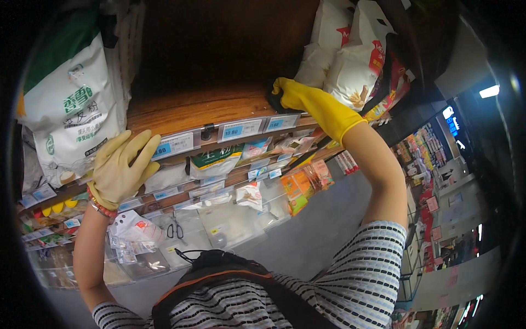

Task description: The person cleans a wooden shelf in a grocery store aisle using a black cloth. They then pick up several white bags of flour from a lower area and place them onto the cleaned shelf, arranging them neatly.

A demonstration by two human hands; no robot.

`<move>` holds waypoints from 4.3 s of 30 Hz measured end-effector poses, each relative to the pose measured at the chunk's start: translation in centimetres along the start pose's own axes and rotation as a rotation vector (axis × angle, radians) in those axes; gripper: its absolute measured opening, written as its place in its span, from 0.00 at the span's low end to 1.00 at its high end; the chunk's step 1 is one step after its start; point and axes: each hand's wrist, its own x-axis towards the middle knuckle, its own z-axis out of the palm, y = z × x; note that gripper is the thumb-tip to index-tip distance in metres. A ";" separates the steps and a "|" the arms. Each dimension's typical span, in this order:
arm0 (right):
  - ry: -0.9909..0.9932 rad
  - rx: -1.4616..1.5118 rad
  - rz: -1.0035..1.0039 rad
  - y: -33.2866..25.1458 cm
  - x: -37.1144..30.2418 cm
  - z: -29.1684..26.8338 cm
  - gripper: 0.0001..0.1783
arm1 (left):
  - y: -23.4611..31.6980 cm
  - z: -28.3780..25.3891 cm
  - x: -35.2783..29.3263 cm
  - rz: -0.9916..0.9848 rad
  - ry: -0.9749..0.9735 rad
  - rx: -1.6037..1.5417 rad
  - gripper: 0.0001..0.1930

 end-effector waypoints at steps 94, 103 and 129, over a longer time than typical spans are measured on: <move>0.857 0.997 -0.242 8.3 -14.0 12.8 0.37 | 12.3 8.1 18.8 -0.111 -0.284 -0.641 0.13; 0.676 0.137 0.210 5.4 -12.9 8.4 0.35 | 12.0 8.4 19.4 -0.066 -0.215 -0.703 0.14; 0.667 0.552 -0.248 -12.6 -11.6 16.1 0.28 | 10.1 8.5 21.9 -0.182 -0.625 -0.859 0.15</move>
